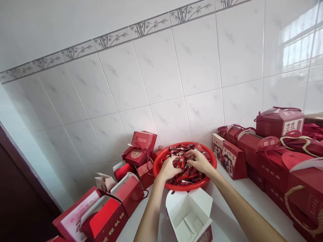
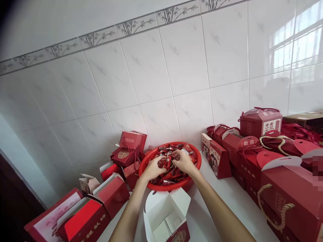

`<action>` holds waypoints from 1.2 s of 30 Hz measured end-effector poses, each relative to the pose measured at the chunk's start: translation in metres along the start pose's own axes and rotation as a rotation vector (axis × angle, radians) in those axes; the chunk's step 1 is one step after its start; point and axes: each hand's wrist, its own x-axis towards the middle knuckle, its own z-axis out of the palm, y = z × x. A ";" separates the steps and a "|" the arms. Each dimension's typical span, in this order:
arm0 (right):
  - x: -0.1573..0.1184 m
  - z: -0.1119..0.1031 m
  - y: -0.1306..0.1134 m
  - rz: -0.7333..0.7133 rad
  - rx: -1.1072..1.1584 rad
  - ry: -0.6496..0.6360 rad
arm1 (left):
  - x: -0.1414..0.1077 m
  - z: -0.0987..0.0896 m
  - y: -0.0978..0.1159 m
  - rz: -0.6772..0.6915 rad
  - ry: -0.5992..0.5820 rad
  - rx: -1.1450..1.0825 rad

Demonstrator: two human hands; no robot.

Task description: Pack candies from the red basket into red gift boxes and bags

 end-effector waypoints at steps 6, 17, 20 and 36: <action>-0.002 -0.002 -0.002 -0.062 -0.078 -0.009 | 0.000 -0.003 0.001 -0.011 0.246 0.048; -0.005 -0.001 -0.010 -0.122 0.230 -0.120 | -0.005 -0.008 -0.008 0.117 0.229 -0.677; -0.006 -0.004 -0.014 -0.089 0.307 -0.181 | -0.007 -0.009 -0.006 0.134 0.162 -0.588; -0.010 -0.016 -0.016 0.226 0.812 0.242 | -0.021 -0.044 -0.008 -0.049 -0.352 0.144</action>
